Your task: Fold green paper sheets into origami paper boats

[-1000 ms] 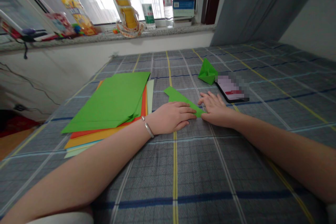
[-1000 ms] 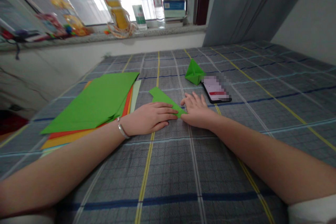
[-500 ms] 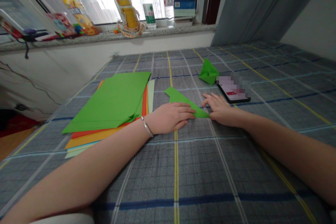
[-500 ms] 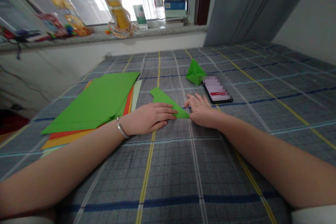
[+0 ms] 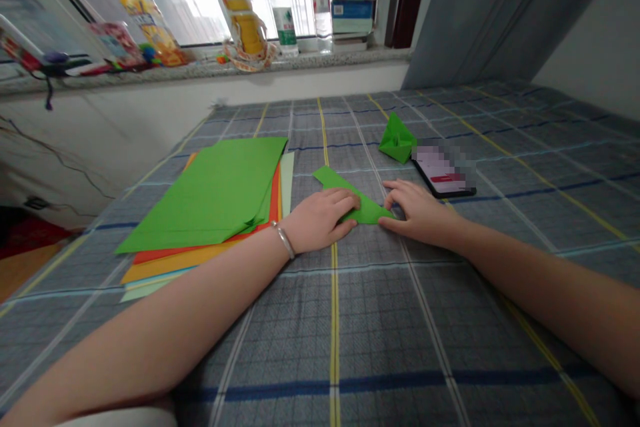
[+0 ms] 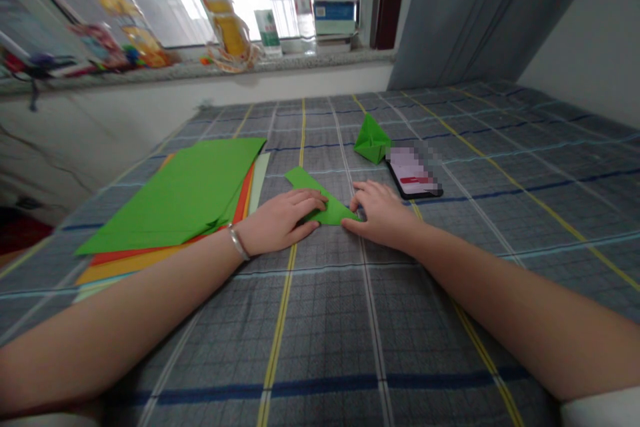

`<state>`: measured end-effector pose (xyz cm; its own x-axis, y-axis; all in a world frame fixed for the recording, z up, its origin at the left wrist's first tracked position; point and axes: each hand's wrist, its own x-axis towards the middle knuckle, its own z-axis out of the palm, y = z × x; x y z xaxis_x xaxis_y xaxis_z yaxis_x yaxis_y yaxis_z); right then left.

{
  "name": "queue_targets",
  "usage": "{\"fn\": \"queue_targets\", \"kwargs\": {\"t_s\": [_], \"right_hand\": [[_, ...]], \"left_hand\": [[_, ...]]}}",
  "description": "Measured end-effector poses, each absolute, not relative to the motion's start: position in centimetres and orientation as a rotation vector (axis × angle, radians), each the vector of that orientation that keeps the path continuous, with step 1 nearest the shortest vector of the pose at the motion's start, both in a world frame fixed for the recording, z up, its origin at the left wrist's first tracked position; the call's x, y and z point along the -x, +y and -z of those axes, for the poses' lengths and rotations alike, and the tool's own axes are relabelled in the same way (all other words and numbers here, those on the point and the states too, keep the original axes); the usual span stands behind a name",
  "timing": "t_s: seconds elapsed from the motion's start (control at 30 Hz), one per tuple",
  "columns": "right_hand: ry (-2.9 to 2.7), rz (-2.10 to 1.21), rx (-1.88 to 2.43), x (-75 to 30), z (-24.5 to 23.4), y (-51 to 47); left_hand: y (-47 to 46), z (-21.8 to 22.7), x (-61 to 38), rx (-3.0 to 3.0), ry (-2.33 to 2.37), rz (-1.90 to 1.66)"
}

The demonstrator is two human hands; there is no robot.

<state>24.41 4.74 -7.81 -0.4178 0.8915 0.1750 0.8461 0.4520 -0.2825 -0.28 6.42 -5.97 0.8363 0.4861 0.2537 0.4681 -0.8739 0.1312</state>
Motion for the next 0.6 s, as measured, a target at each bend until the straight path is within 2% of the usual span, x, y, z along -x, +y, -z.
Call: {"fn": "queue_targets", "kwargs": {"t_s": [0.3,0.4,0.6], "right_hand": [[-2.421,-0.147,1.449,-24.0,7.9,5.0],[-2.427,-0.218,1.399,-24.2,7.9,5.2],[-2.401,-0.373,1.178,-24.6,7.7,5.3]], "left_hand": [[7.3,6.7,0.8,-2.709,1.7,-0.336],[8.0,7.0,1.1,-2.579,1.765,-0.312],[9.6,8.4,1.7,-2.419,1.761,-0.529]]}}
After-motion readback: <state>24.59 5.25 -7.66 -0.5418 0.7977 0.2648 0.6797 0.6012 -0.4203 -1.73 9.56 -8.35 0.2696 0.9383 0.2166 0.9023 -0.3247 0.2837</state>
